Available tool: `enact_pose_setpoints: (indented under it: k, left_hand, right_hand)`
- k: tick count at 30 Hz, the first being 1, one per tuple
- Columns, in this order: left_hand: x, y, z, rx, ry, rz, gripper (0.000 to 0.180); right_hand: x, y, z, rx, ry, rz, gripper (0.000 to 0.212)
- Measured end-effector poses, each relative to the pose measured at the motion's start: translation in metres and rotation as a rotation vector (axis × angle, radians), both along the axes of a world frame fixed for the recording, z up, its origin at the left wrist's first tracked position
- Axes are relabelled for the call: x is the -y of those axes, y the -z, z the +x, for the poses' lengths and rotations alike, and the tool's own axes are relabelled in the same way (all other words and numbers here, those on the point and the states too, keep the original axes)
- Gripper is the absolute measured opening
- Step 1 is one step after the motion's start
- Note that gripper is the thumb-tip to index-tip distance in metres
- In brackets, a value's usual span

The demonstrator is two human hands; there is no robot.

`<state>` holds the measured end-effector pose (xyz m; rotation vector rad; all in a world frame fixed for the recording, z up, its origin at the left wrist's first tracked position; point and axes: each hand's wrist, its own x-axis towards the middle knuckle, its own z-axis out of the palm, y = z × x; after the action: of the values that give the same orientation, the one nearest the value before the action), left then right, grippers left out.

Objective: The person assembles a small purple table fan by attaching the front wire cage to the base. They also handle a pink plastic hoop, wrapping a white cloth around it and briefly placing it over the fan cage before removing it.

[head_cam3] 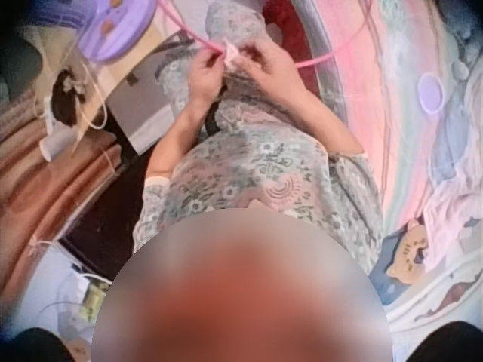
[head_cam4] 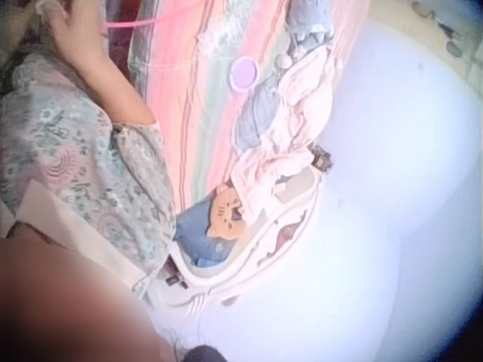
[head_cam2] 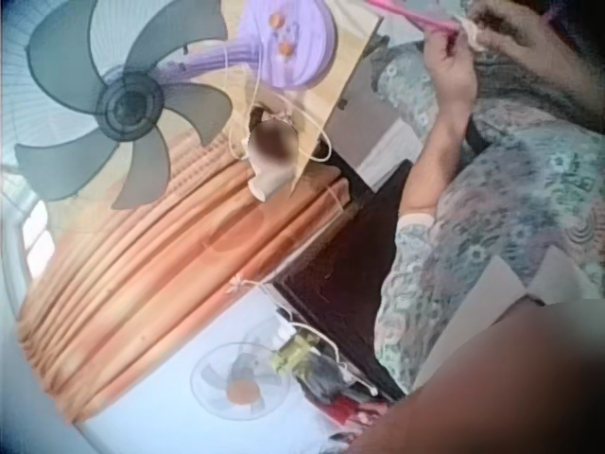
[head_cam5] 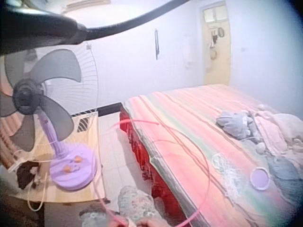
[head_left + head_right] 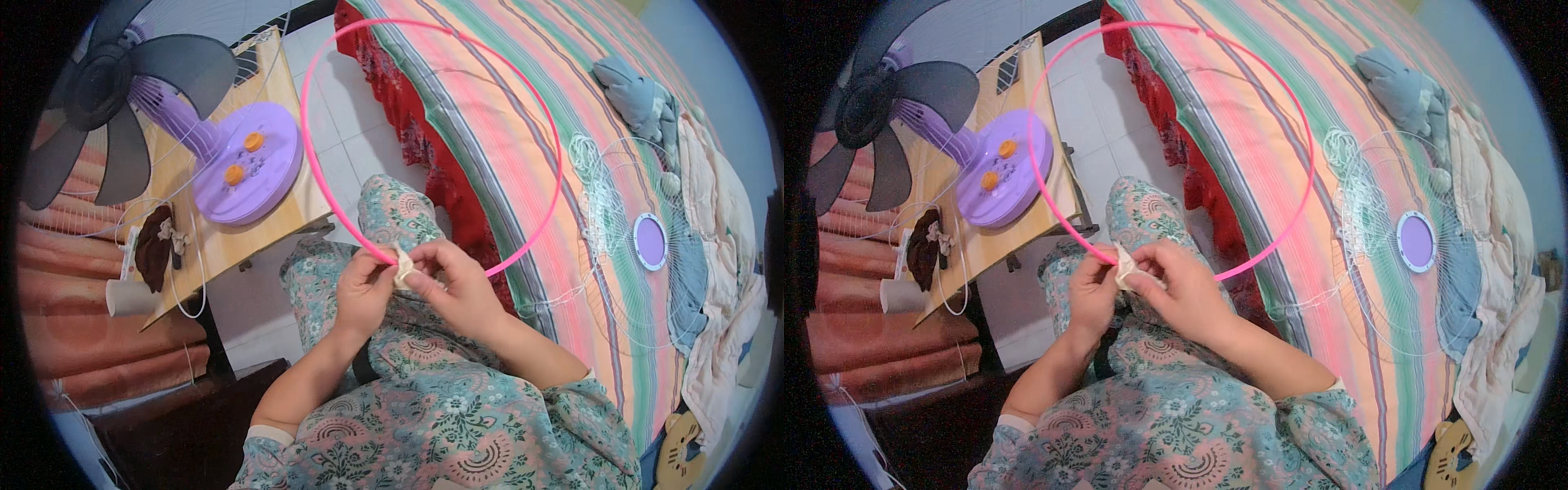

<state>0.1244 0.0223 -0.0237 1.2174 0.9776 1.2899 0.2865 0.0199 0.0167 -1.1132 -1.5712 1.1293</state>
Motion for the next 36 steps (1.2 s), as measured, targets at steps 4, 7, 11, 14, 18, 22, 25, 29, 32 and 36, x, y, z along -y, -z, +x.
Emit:
enact_pose_setpoints:
  k: [4, 7, 11, 14, 18, 22, 25, 29, 32, 36]
  left_hand:
    - [0.0, -0.018, -0.003, -0.218, 0.085, 0.167, 0.007]
    - [0.001, -0.021, 0.0, -0.153, 0.13, 0.153, 0.007]
    - [-0.004, -0.029, 0.0, -0.066, 0.201, 0.096, 0.009]
    - [-0.009, -0.027, 0.001, -0.047, 0.192, 0.079, 0.013]
    - [-0.028, -0.033, -0.012, 0.026, 0.177, 0.061, 0.018]
    - [-0.05, -0.033, -0.016, 0.164, 0.263, 0.045, 0.022]
    - [-0.048, -0.036, -0.002, 0.285, 0.196, -0.076, 0.024]
    - [-0.015, -0.031, 0.024, 0.289, 0.114, -0.289, 0.034]
    - [-0.018, -0.028, 0.014, 0.59, 0.128, -0.28, 0.042]
    - [-0.022, -0.047, 0.013, 0.618, 0.19, -0.27, 0.052]
  right_hand:
    - [0.009, 0.016, 0.006, 0.136, 0.02, 0.227, 0.026]
    - [0.01, 0.017, 0.01, 0.19, 0.064, 0.415, 0.025]
    - [0.011, 0.026, 0.02, 0.235, 0.091, 0.532, 0.022]
    - [0.013, 0.041, 0.036, 0.311, 0.102, 0.555, 0.024]
    - [0.011, 0.065, 0.067, 0.474, 0.121, 0.606, 0.025]
    - [0.013, 0.066, 0.073, 0.489, 0.117, 0.638, 0.026]
    - [0.014, 0.06, 0.049, 0.506, 0.156, 0.685, 0.025]
    - [0.012, 0.055, 0.01, 0.473, 0.2, 0.756, 0.021]
    - [0.008, 0.054, -0.001, 0.451, 0.166, 0.763, 0.018]
    - [0.006, 0.051, 0.002, 0.429, 0.146, 0.78, 0.018]
